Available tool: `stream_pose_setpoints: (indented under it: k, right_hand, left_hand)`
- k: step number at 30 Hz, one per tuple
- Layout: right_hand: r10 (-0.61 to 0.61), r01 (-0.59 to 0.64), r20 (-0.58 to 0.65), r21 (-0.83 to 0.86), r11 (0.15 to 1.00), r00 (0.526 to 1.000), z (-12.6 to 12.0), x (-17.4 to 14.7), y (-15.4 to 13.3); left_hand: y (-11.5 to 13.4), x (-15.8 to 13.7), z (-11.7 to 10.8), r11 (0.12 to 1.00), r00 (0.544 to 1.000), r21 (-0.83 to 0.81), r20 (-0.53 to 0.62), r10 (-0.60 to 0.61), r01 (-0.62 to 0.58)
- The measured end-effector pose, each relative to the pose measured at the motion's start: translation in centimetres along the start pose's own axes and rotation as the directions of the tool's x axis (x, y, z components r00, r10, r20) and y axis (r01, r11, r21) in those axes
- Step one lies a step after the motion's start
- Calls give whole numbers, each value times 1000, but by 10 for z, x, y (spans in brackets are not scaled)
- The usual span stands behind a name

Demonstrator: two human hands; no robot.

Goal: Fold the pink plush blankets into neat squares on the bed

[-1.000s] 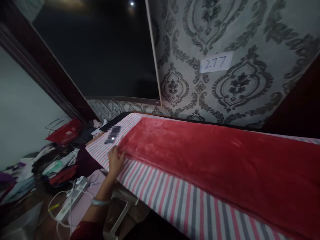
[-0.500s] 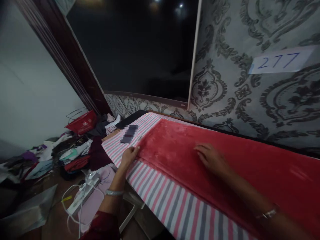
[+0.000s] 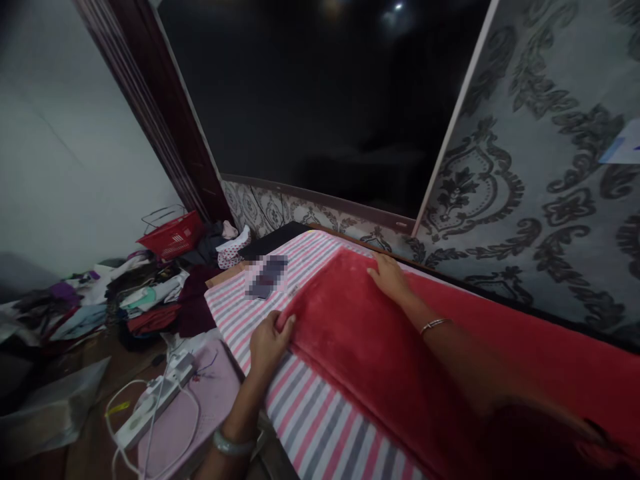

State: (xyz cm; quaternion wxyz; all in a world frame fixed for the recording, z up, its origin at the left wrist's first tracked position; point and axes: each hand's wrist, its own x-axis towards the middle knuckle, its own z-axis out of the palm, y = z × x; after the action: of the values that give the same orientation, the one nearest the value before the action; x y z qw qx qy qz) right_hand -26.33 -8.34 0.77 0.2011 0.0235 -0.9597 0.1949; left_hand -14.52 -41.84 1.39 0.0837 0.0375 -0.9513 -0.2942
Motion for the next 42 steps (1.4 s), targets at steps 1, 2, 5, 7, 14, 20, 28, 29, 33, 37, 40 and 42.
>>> stream_pose_setpoints:
  k: [1,2,5,7,14,20,28,29,33,37,40,42]
  right_hand:
    - [23,-23,24,-1,1000,999,3,7,0]
    - [51,-51,49,2,999,998,7,13,1]
    - [145,-148,108,22,989,984,15,28,4]
    - [176,-182,131,35,983,976,20,39,5]
    - [173,-197,213,96,976,962,25,80,-6]
    - [179,-232,250,202,952,952,22,86,-23]
    - [143,-58,-196,383,922,970,-18,155,-61]
    - [146,-41,-222,418,908,964,-17,162,-68]
    - [228,-151,-95,503,851,969,6,155,-83]
    - [248,-230,39,532,815,968,37,123,-74]
    - [238,-238,76,580,780,968,38,112,-65]
    - [246,-235,69,618,750,967,28,112,-59]
  left_hand:
    - [1,0,0,1000,1000,24,4,0,0]
    - [1,1,0,999,1000,46,6,-4,4]
    - [-2,2,3,996,1000,82,20,-24,22]
    - [-5,3,4,996,999,82,36,-18,15]
    - [-9,6,2,999,999,34,44,-8,7]
    - [-9,5,3,986,1000,-168,27,13,-8]
    - [3,58,-91,948,958,-229,-232,167,-221]
    - [2,69,-100,954,961,-208,-218,168,-214]
    - [-12,91,-94,982,989,-136,-81,120,-131]
    - [-31,82,-57,998,999,-57,-39,6,-8]
    - [-32,72,-50,998,996,-63,-90,14,-20]
    - [-23,63,-58,992,985,-97,-158,68,-84]
